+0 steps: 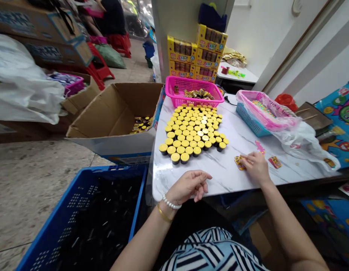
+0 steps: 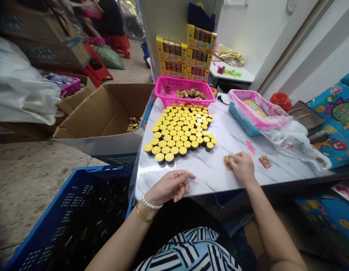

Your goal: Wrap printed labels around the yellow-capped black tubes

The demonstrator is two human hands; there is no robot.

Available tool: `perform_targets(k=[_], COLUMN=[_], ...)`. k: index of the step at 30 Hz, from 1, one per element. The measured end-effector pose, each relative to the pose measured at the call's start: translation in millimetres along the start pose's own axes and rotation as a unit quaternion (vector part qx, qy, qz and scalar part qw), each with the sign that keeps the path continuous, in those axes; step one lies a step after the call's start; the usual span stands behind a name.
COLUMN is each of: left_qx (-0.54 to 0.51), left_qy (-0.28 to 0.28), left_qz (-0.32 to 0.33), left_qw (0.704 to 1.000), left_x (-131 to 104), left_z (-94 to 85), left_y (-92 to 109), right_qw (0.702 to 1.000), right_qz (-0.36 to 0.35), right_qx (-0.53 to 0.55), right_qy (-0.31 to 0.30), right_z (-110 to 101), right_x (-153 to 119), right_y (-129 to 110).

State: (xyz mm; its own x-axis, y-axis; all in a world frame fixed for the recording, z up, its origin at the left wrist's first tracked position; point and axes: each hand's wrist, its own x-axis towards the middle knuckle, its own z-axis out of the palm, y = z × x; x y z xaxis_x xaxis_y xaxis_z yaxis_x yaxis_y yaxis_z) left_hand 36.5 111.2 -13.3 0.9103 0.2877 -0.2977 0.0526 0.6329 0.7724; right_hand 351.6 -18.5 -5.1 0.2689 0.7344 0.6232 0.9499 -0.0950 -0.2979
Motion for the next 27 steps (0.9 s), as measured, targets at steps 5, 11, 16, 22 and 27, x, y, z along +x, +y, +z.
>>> perform_targets(k=[5,11,16,22,27], left_qx=[0.011,0.068,0.138,0.175,0.154], left_qy=[0.018,0.167,0.260,0.279,0.380], left_qz=[0.019,0.118,0.229,0.233,0.275], left_qw=[1.000,0.976,0.928,0.915,0.869], left_x=[-0.2,3.6,0.0,-19.3,-31.2], left_z=[1.6,29.6,33.7,22.0,41.7], left_y=[0.4,-5.7,-9.4,-9.9,-19.4], right_qw=[0.999,0.994,0.962,0.805,0.808], right_qz=[0.017,-0.003,0.008,0.256,0.307], right_qx=[0.022,0.096,0.271,0.490,0.475], right_qy=[0.031,0.057,-0.006,-0.215,-0.162], right_z=[12.8,20.1,31.4,43.0,48.8], right_x=[-27.9,-13.2,-30.3,-34.2,-36.3], right_y=[2.4,-76.9,-146.7,-155.9,-167.0])
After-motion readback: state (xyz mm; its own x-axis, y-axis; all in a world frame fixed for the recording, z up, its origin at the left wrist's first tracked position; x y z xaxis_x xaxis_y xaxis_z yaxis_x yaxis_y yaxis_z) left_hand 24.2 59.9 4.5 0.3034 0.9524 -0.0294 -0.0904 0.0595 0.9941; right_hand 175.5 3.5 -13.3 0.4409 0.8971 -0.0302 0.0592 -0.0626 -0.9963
